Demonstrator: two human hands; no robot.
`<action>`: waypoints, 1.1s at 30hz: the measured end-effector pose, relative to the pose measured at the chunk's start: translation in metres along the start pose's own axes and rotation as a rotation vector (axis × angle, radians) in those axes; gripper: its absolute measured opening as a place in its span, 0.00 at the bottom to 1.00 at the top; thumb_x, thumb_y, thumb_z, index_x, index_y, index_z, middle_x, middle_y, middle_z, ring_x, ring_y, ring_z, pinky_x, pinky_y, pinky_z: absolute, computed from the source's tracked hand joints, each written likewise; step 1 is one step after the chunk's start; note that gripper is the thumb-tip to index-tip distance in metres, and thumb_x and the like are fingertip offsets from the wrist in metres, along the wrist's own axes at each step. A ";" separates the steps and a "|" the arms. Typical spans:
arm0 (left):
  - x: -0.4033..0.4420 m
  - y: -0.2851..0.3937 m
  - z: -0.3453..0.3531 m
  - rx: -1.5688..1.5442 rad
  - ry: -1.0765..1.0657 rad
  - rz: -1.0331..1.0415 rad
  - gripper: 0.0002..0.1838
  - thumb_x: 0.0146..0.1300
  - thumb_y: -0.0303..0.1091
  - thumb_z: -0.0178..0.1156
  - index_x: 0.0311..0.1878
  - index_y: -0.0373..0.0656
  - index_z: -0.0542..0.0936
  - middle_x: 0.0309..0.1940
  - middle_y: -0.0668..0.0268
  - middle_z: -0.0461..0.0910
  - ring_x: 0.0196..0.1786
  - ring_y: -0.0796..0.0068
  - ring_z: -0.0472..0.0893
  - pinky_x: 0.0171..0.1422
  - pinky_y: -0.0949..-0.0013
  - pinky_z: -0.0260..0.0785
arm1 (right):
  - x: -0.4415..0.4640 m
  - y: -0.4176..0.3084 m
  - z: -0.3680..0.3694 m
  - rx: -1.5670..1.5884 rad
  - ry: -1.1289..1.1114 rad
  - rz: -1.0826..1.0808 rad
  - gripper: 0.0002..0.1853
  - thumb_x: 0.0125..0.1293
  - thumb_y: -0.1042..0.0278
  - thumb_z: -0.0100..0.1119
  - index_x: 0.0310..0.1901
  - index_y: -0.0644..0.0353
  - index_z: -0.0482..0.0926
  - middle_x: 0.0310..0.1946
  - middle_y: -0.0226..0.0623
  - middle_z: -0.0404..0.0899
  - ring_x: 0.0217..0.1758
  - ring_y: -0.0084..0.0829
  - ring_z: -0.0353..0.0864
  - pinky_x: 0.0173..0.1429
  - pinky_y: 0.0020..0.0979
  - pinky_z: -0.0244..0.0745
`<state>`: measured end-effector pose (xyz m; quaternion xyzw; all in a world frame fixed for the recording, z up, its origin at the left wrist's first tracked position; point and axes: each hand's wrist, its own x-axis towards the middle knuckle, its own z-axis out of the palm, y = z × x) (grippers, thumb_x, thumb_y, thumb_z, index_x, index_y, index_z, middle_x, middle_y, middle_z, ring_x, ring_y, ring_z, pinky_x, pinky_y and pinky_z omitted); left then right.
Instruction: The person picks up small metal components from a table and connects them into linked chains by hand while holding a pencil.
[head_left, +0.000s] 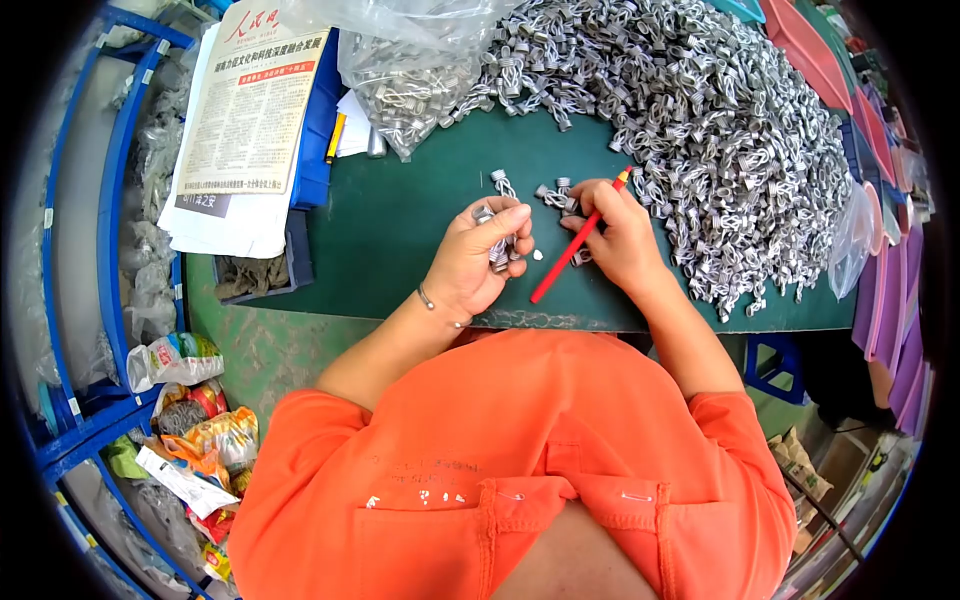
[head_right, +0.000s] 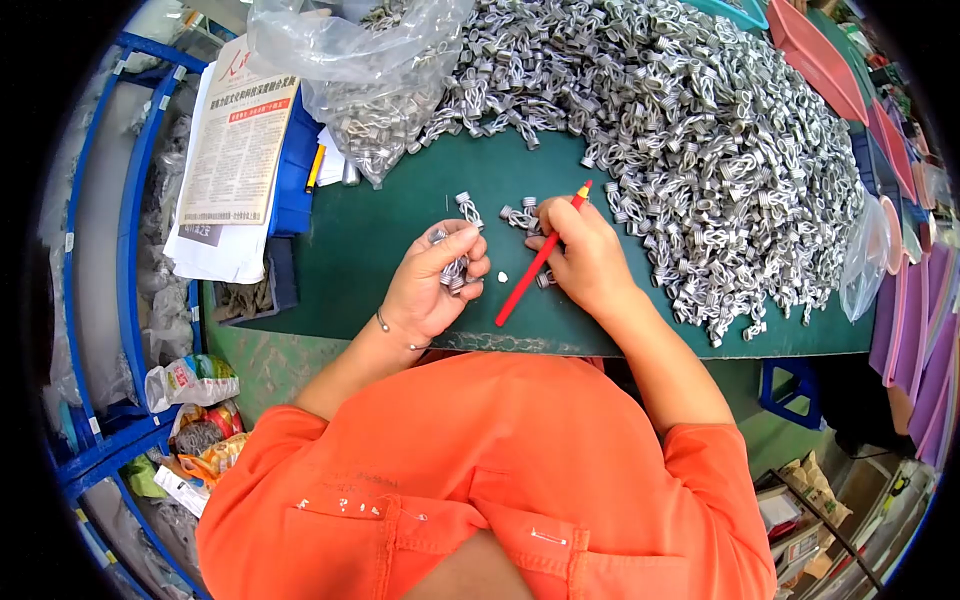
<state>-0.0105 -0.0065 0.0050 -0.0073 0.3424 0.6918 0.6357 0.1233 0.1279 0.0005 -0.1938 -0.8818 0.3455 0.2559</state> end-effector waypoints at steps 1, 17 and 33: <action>-0.001 0.000 0.001 0.053 0.038 0.015 0.06 0.58 0.30 0.56 0.38 0.43 0.74 0.26 0.68 0.73 0.28 0.79 0.72 0.22 0.78 0.62 | -0.002 0.006 0.003 0.002 0.034 -0.021 0.14 0.46 0.82 0.63 0.26 0.61 0.64 0.29 0.39 0.75 0.29 0.38 0.74 0.32 0.30 0.69; -0.004 -0.007 0.021 1.087 -0.114 0.727 0.08 0.52 0.24 0.62 0.36 0.37 0.77 0.31 0.69 0.77 0.30 0.84 0.74 0.36 0.82 0.66 | -0.019 -0.001 -0.008 1.198 -0.084 0.473 0.12 0.56 0.80 0.57 0.30 0.57 0.62 0.42 0.48 0.76 0.34 0.24 0.77 0.35 0.23 0.75; -0.012 -0.010 0.022 0.963 -0.072 0.797 0.12 0.47 0.22 0.66 0.36 0.36 0.77 0.29 0.66 0.76 0.31 0.80 0.75 0.36 0.79 0.67 | -0.018 -0.019 -0.005 1.012 -0.003 0.389 0.12 0.56 0.83 0.56 0.28 0.59 0.62 0.39 0.48 0.77 0.31 0.20 0.75 0.34 0.20 0.74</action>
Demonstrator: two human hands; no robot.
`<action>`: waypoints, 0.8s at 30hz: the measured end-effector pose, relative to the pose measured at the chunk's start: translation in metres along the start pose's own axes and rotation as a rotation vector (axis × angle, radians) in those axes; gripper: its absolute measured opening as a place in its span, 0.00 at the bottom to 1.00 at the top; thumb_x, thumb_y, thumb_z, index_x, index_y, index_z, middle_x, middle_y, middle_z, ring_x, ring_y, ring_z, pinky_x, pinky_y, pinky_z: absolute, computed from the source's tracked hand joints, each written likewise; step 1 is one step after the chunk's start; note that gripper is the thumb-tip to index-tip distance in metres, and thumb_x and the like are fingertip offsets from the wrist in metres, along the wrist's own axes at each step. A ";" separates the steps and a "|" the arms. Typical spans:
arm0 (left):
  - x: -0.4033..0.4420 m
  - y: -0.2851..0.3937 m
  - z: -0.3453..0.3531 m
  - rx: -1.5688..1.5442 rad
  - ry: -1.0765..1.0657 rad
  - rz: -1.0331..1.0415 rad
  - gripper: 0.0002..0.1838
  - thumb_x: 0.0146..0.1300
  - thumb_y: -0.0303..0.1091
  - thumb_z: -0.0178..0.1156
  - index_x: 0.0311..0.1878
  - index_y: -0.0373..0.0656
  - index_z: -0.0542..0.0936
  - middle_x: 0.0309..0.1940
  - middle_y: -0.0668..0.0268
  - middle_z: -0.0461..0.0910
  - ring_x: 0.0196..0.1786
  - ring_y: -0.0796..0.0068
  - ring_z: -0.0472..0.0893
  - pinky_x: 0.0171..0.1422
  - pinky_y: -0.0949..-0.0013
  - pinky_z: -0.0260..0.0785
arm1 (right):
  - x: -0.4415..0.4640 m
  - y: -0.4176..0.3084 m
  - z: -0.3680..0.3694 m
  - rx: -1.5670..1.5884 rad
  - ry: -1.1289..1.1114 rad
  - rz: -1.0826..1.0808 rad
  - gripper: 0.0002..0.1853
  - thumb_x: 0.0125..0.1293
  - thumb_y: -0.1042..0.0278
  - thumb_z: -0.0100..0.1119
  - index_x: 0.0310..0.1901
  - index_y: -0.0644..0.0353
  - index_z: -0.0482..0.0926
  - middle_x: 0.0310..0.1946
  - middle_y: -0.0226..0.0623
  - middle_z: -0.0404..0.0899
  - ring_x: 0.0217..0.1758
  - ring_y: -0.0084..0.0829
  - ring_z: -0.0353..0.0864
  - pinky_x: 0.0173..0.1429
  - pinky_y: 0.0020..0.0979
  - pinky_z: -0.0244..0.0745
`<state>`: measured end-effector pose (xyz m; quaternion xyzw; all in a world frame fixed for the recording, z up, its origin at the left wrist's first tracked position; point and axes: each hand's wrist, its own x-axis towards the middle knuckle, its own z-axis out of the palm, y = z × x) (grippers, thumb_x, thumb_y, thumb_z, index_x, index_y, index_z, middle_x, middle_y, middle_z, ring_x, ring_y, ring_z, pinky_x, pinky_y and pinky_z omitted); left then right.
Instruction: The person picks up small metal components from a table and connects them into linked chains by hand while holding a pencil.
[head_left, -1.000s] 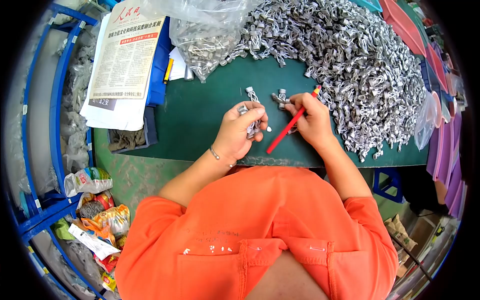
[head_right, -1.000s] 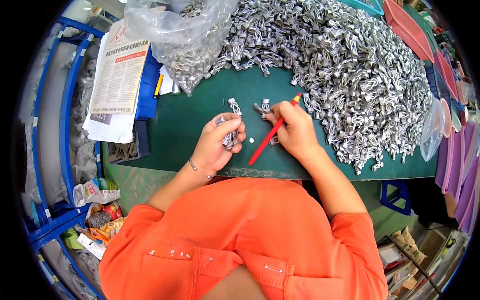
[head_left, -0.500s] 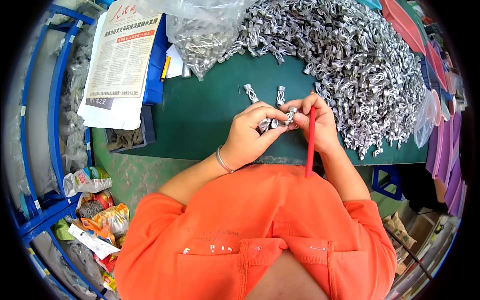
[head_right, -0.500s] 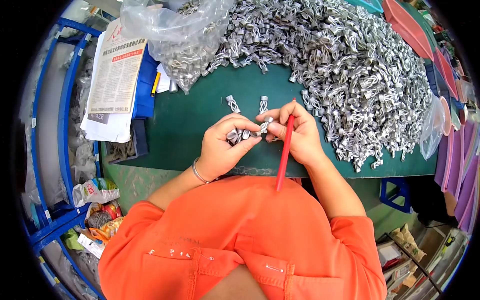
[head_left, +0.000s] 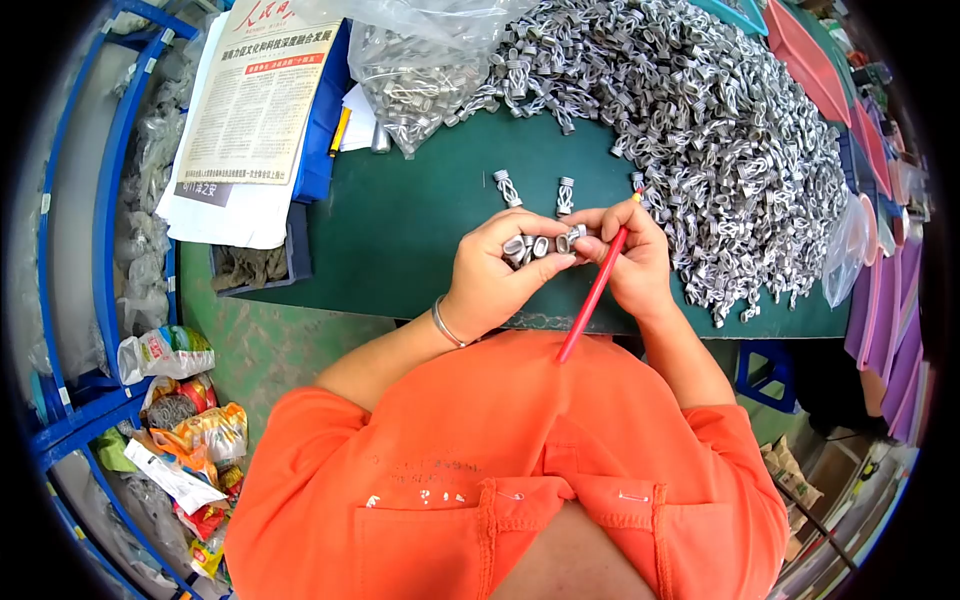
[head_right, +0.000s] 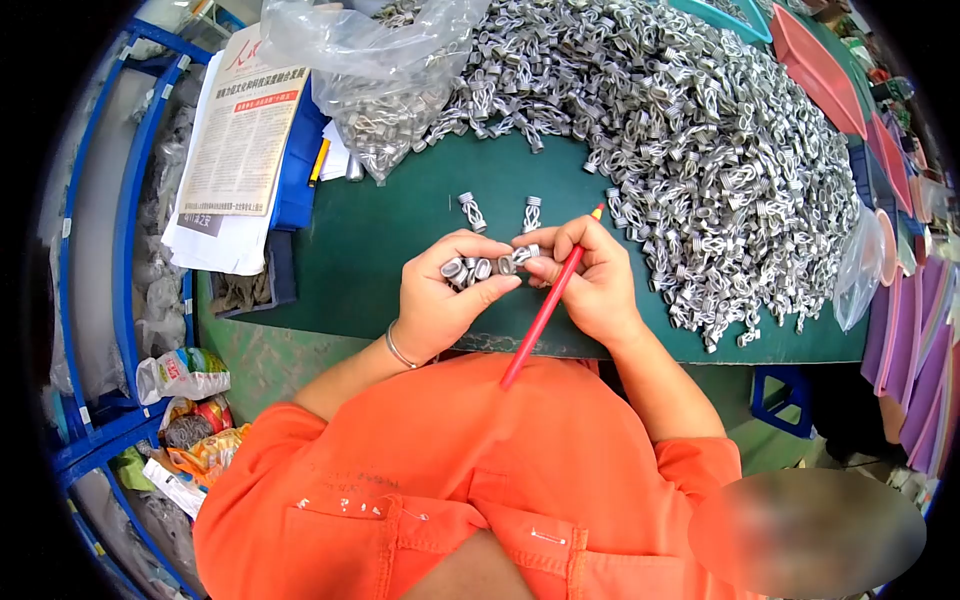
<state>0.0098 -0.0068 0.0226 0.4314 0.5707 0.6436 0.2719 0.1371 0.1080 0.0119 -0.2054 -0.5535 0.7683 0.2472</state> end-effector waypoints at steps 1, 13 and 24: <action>0.000 0.000 0.000 -0.003 0.005 0.001 0.12 0.47 0.22 0.66 0.36 0.36 0.77 0.29 0.66 0.76 0.31 0.80 0.75 0.36 0.79 0.67 | -0.001 0.002 0.000 -0.004 -0.003 0.002 0.12 0.56 0.83 0.56 0.28 0.59 0.62 0.39 0.48 0.77 0.31 0.20 0.75 0.34 0.20 0.74; 0.002 0.005 -0.003 0.124 -0.056 0.230 0.13 0.44 0.21 0.67 0.35 0.37 0.78 0.29 0.63 0.76 0.30 0.77 0.76 0.35 0.77 0.67 | -0.003 -0.001 0.000 0.024 -0.038 -0.037 0.10 0.57 0.82 0.54 0.30 0.60 0.62 0.40 0.48 0.76 0.33 0.22 0.76 0.36 0.22 0.75; 0.005 -0.002 0.000 -0.353 0.133 -0.421 0.09 0.51 0.19 0.60 0.36 0.34 0.74 0.23 0.67 0.74 0.19 0.86 0.68 0.19 0.83 0.58 | -0.009 -0.155 -0.148 -0.619 0.876 -0.988 0.10 0.56 0.79 0.58 0.28 0.60 0.65 0.30 0.39 0.75 0.30 0.23 0.74 0.34 0.23 0.72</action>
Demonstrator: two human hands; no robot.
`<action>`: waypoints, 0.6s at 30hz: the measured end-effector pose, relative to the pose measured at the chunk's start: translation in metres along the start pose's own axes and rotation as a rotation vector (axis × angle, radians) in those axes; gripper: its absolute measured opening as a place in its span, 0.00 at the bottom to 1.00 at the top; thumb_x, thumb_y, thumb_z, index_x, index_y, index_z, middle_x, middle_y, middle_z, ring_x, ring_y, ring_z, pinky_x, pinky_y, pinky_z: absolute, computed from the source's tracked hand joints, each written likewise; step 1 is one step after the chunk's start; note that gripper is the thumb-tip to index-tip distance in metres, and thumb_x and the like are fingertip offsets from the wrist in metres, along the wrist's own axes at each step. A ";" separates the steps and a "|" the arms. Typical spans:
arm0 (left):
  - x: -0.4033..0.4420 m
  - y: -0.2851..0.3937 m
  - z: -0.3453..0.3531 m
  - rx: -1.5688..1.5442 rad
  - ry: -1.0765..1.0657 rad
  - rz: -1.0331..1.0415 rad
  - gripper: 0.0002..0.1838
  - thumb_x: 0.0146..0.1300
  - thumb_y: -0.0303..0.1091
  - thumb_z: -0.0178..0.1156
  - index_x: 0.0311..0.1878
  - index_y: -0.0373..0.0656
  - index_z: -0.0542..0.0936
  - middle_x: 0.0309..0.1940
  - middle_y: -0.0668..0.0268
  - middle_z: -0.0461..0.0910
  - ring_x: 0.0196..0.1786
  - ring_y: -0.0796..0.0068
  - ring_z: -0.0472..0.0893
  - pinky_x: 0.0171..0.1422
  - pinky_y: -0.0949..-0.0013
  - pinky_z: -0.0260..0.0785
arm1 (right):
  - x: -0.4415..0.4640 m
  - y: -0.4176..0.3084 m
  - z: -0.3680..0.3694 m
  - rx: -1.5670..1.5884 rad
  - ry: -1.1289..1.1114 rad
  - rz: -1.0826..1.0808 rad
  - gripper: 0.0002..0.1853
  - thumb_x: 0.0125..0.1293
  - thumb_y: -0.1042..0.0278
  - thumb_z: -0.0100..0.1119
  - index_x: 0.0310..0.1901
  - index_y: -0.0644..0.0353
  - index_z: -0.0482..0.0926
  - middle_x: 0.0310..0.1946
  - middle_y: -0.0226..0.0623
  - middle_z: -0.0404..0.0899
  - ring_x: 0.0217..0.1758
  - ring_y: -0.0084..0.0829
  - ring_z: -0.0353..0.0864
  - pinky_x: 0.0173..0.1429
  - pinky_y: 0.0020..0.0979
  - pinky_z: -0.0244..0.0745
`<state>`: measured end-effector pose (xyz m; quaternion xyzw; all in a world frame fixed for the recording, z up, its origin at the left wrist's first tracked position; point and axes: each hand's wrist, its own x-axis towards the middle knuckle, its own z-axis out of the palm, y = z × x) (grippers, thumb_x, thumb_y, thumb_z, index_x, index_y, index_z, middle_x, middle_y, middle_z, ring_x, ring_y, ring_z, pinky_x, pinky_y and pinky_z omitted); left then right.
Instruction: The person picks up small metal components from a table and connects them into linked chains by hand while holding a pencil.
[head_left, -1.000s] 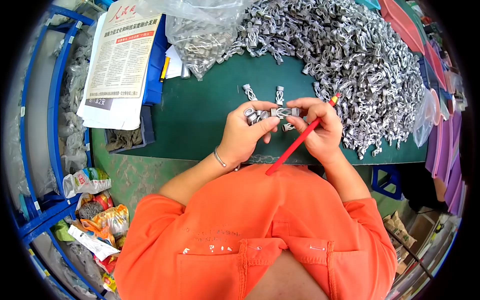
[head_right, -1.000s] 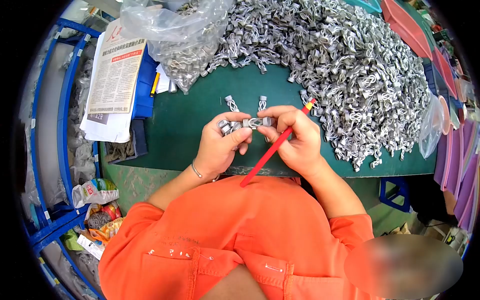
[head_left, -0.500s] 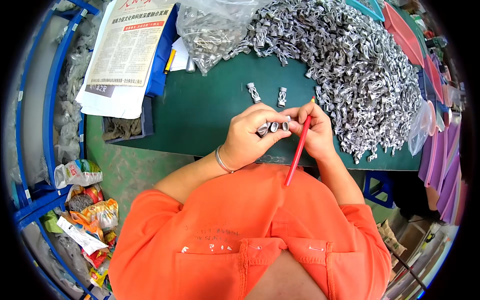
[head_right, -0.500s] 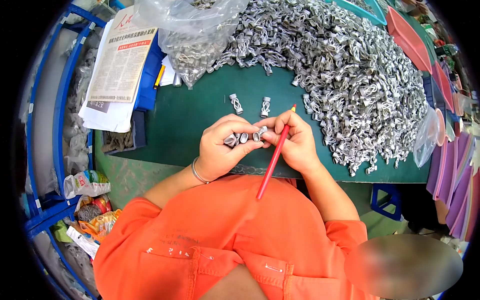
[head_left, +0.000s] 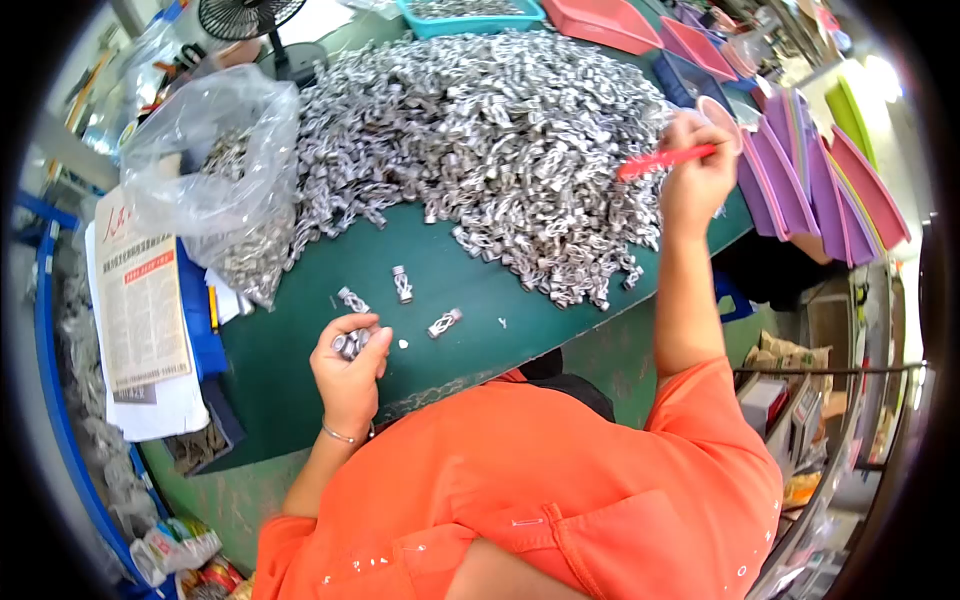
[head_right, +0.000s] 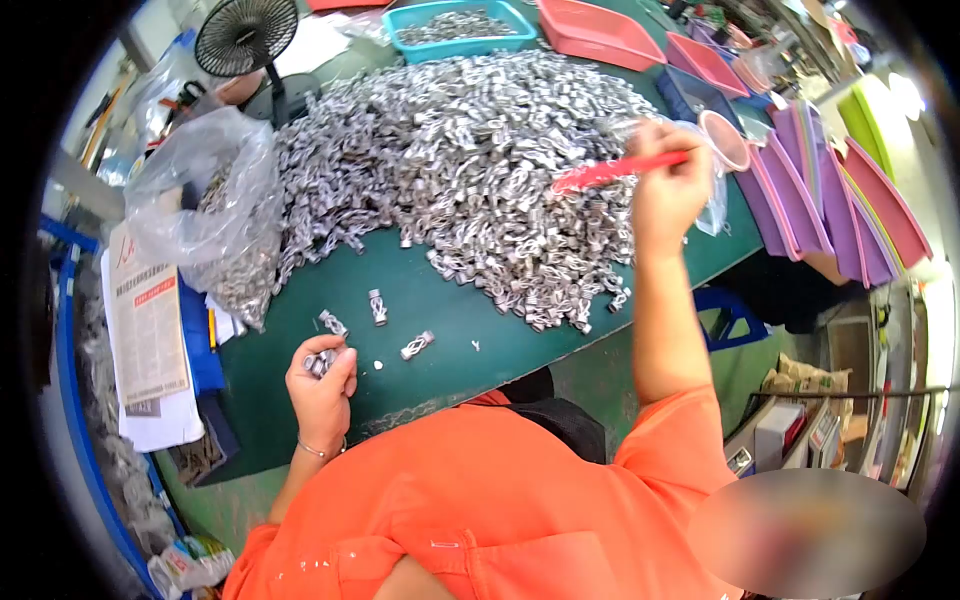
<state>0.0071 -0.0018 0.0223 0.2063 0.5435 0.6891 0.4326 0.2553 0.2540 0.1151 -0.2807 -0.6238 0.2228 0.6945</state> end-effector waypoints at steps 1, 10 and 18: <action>-0.002 0.001 -0.001 -0.015 0.016 -0.020 0.08 0.52 0.19 0.60 0.36 0.34 0.74 0.23 0.66 0.73 0.19 0.85 0.68 0.19 0.82 0.58 | 0.024 0.014 -0.024 -0.080 0.146 -0.052 0.10 0.57 0.78 0.58 0.29 0.60 0.65 0.28 0.37 0.75 0.29 0.22 0.73 0.34 0.22 0.72; -0.004 0.001 0.002 -0.057 -0.002 -0.049 0.07 0.53 0.20 0.59 0.36 0.35 0.72 0.21 0.66 0.72 0.18 0.84 0.68 0.18 0.82 0.57 | 0.065 0.122 -0.175 -0.745 0.076 0.540 0.07 0.48 0.75 0.59 0.30 0.65 0.73 0.21 0.35 0.75 0.26 0.26 0.75 0.33 0.26 0.69; -0.003 -0.002 -0.002 -0.219 0.004 -0.185 0.07 0.60 0.28 0.55 0.40 0.39 0.69 0.28 0.64 0.71 0.28 0.78 0.71 0.21 0.79 0.60 | -0.024 0.020 -0.016 -0.050 -0.280 0.226 0.08 0.58 0.76 0.57 0.27 0.61 0.67 0.29 0.37 0.77 0.34 0.24 0.77 0.40 0.24 0.72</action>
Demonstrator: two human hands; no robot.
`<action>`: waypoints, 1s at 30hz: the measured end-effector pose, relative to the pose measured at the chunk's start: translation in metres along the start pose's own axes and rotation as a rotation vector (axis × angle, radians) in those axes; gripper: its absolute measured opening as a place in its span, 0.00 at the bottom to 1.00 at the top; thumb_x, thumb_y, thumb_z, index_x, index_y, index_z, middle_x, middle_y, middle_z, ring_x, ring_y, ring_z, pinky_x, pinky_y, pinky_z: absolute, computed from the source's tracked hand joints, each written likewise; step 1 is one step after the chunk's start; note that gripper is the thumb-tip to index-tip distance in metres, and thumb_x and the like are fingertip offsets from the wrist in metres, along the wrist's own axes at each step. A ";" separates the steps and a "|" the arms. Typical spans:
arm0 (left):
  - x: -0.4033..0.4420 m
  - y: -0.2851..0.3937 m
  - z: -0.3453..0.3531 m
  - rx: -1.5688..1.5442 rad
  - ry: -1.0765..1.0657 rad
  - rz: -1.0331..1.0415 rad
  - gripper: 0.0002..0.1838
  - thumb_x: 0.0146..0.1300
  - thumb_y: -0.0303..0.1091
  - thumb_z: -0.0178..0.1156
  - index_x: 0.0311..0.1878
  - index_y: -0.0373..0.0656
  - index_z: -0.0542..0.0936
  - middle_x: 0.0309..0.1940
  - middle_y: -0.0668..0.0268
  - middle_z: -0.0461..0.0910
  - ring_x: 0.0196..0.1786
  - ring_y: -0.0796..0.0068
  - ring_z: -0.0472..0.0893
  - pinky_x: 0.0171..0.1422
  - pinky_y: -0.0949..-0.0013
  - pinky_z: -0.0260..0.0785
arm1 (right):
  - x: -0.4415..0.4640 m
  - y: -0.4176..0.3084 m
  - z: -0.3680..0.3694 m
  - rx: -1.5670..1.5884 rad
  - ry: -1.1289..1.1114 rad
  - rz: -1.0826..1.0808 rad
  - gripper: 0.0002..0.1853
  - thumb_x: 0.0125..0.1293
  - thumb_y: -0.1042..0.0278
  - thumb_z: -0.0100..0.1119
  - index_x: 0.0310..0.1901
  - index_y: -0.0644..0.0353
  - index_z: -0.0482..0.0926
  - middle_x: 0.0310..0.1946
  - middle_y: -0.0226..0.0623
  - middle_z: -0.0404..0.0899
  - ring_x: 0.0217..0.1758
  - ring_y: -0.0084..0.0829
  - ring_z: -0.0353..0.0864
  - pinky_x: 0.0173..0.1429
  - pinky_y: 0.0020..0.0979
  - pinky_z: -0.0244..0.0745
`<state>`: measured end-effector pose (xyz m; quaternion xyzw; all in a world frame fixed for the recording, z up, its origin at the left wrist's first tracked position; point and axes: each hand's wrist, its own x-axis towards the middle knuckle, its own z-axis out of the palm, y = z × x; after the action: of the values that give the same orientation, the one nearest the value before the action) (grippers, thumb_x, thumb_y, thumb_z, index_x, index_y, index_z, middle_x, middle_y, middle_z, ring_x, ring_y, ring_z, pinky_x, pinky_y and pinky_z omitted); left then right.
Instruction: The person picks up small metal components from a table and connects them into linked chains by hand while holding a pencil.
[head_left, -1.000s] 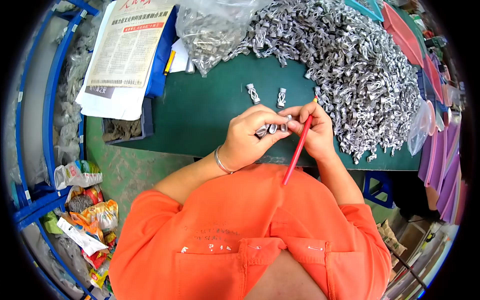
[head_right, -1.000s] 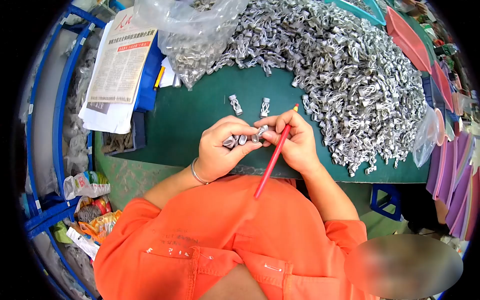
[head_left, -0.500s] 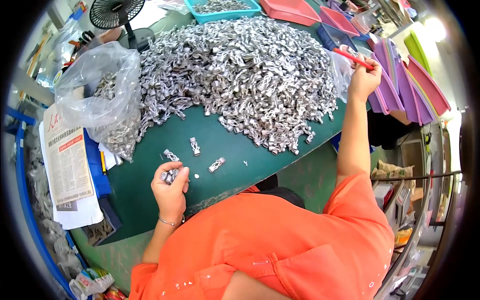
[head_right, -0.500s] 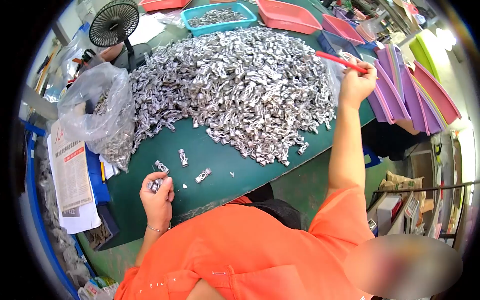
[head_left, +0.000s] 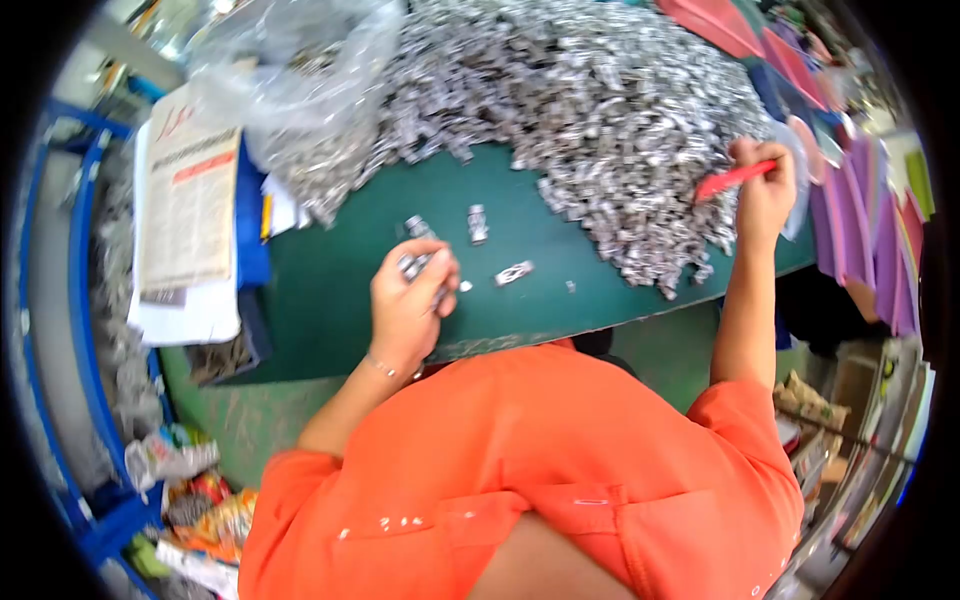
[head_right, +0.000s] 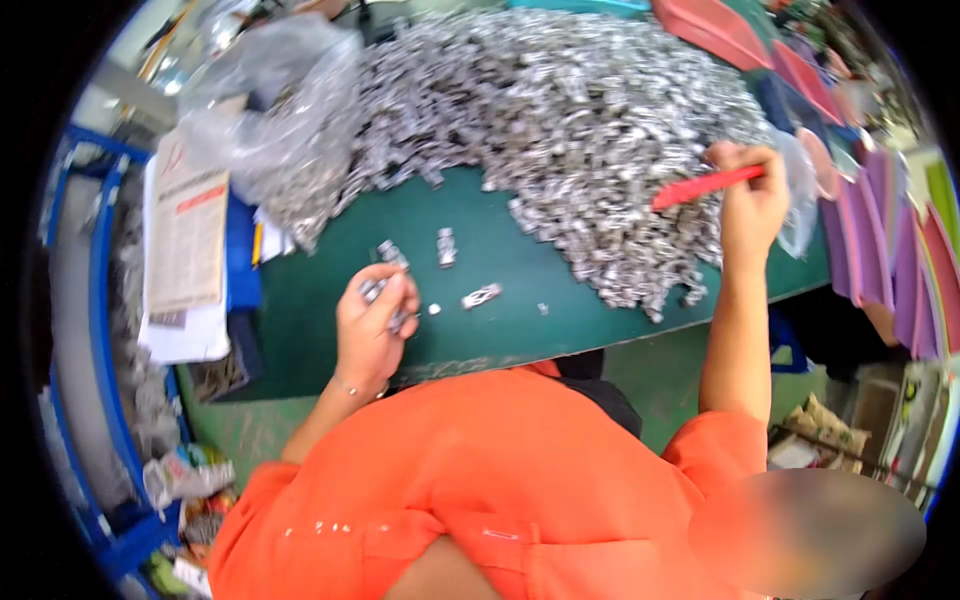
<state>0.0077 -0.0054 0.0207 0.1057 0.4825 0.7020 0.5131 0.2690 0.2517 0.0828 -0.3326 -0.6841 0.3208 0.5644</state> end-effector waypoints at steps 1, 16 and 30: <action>0.001 -0.001 -0.001 -0.013 -0.019 0.013 0.06 0.61 0.29 0.54 0.39 0.40 0.69 0.28 0.64 0.71 0.28 0.78 0.71 0.21 0.80 0.60 | -0.027 -0.020 0.032 -0.048 -0.157 0.086 0.08 0.57 0.79 0.57 0.26 0.62 0.67 0.29 0.37 0.77 0.33 0.25 0.77 0.40 0.25 0.73; 0.003 -0.002 -0.014 0.146 -0.026 -0.042 0.16 0.54 0.25 0.60 0.46 0.32 0.71 0.28 0.65 0.75 0.27 0.81 0.75 0.19 0.82 0.65 | -0.121 -0.020 0.167 0.123 -0.636 0.265 0.12 0.54 0.84 0.56 0.24 0.62 0.63 0.25 0.37 0.75 0.30 0.25 0.77 0.33 0.25 0.72; -0.001 0.001 -0.001 0.565 -0.063 0.306 0.10 0.53 0.24 0.62 0.39 0.36 0.76 0.27 0.68 0.77 0.27 0.86 0.74 0.27 0.83 0.65 | -0.135 -0.030 0.152 0.775 -0.643 0.871 0.12 0.56 0.83 0.55 0.29 0.58 0.62 0.35 0.47 0.76 0.30 0.25 0.77 0.29 0.20 0.76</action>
<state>0.0067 -0.0072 0.0217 0.3370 0.6207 0.6056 0.3666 0.1354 0.1148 0.0082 -0.2392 -0.4567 0.8255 0.2298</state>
